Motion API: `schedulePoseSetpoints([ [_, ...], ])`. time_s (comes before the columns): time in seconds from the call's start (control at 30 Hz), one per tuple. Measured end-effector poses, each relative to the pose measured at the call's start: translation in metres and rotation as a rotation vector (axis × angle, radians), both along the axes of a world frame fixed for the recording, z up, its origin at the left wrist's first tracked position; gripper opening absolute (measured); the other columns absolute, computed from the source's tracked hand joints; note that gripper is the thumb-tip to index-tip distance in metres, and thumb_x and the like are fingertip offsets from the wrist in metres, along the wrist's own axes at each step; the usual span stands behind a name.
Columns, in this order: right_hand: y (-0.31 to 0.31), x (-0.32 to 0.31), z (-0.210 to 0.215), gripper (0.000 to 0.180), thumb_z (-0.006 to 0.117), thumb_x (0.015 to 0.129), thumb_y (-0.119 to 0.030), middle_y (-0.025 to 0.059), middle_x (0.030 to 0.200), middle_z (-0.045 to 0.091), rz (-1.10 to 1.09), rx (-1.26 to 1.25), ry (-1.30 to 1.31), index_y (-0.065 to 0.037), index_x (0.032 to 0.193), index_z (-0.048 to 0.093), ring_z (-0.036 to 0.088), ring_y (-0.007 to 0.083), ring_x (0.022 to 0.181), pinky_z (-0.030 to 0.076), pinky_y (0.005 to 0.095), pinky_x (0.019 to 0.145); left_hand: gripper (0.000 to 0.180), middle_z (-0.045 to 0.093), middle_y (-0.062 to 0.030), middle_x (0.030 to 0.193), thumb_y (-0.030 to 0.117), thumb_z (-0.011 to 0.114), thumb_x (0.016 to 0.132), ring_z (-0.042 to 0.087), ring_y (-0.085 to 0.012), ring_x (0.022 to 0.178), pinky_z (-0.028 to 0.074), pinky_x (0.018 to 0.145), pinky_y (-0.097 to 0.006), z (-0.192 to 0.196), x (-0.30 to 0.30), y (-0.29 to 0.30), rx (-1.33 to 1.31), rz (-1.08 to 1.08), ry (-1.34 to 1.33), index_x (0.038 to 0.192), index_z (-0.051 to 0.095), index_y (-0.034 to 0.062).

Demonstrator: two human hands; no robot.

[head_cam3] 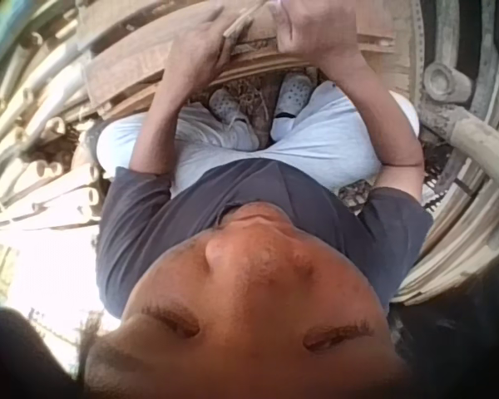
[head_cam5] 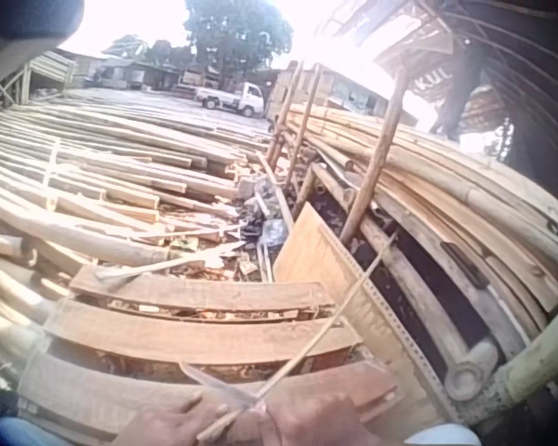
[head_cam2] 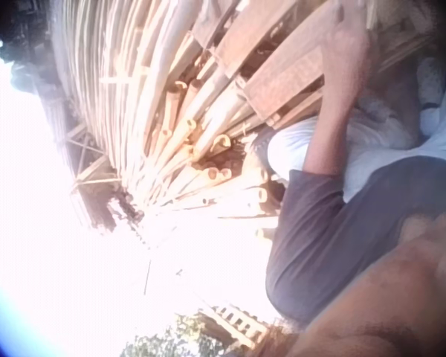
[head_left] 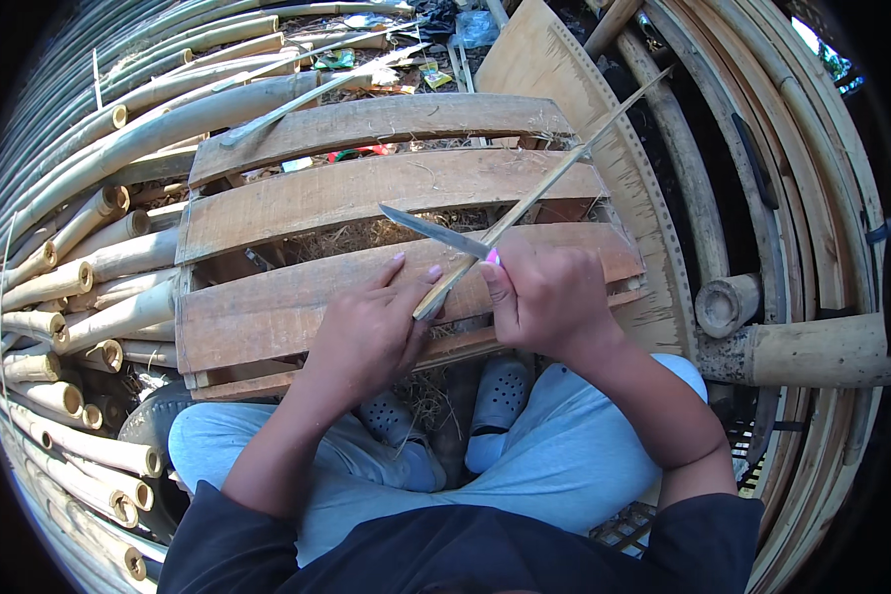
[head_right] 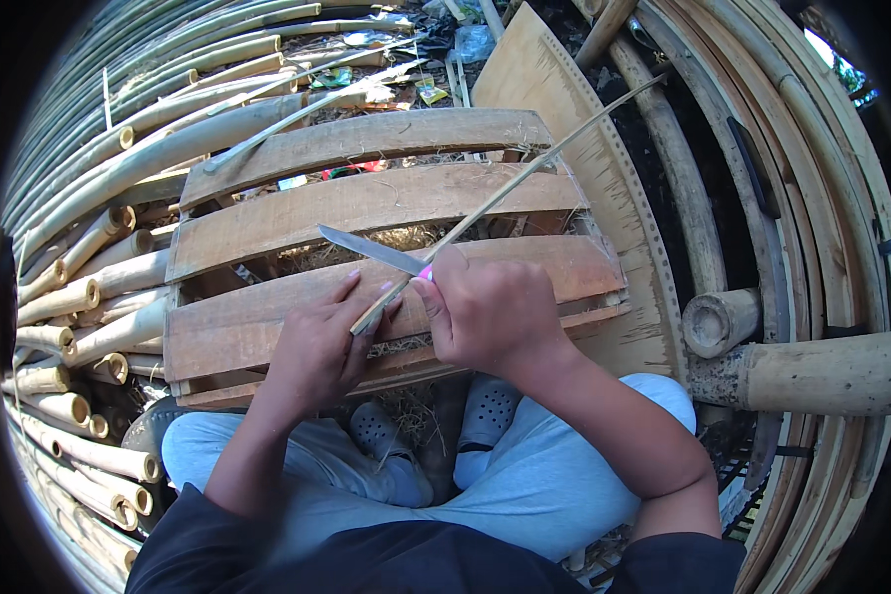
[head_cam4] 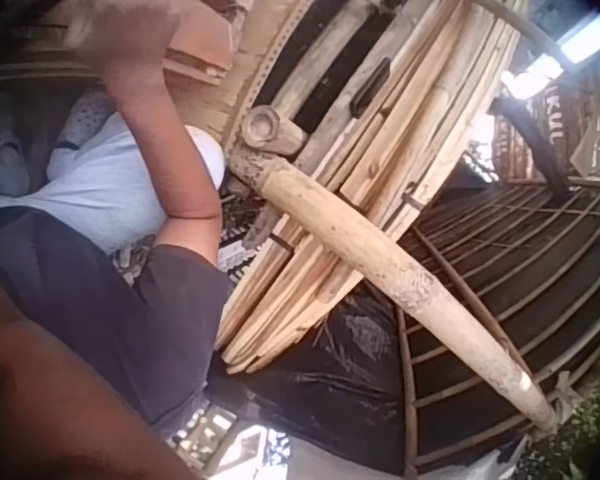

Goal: Scraping a thin strip of bamboo with a knife in a workshop environment.

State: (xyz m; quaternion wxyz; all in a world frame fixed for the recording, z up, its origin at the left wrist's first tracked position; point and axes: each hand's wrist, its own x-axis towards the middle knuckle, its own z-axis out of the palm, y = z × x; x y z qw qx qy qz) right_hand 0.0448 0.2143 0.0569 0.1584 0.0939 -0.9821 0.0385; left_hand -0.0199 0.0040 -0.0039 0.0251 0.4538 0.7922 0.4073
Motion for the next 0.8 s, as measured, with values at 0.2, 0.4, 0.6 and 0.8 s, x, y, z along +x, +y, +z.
schedulePoseSetpoints([
  [0.2,0.017,-0.012,0.000,0.029,0.057,0.098,-0.030,0.0116,0.052,0.055,-0.146,0.014,0.069,-0.009,0.077,0.055,0.061,0.0323,0.046,0.047,0.0434,0.044,0.028,0.071,-0.0129,0.083,0.009,0.056,0.095,0.070,-0.0374,0.084,0.048,0.109,-0.049,0.006,-0.006,-0.001,0.023,-0.046,-0.012,0.121,0.063,0.0027],
  [0.4,0.010,-0.013,-0.008,0.028,0.056,0.098,-0.030,0.0108,0.054,0.056,-0.079,-0.083,0.098,-0.008,0.079,0.054,0.062,0.0306,0.048,0.047,0.0417,0.044,0.022,0.070,-0.0137,0.081,0.009,0.048,0.101,0.069,-0.0387,0.082,0.047,0.111,-0.051,0.007,-0.004,0.001,0.119,-0.032,-0.236,0.109,0.067,0.0027],
  [0.6,-0.004,-0.009,-0.008,0.028,0.058,0.097,-0.029,0.0108,0.055,0.056,0.018,-0.100,0.067,-0.008,0.080,0.053,0.062,0.0305,0.049,0.048,0.0423,0.044,0.026,0.070,-0.0144,0.082,0.011,0.043,0.104,0.069,-0.0391,0.082,0.047,0.111,-0.048,0.011,-0.004,0.002,0.109,-0.041,-0.110,0.103,0.067,0.0016],
  [0.8,-0.007,-0.006,-0.011,0.026,0.057,0.098,-0.027,0.0124,0.057,0.054,0.004,-0.129,0.031,-0.007,0.081,0.053,0.058,0.0334,0.048,0.043,0.0450,0.044,0.022,0.071,-0.0177,0.083,0.011,0.046,0.103,0.071,-0.0391,0.079,0.045,0.112,-0.047,0.016,-0.005,0.002,0.170,-0.001,-0.377,0.104,0.066,0.0002],
])
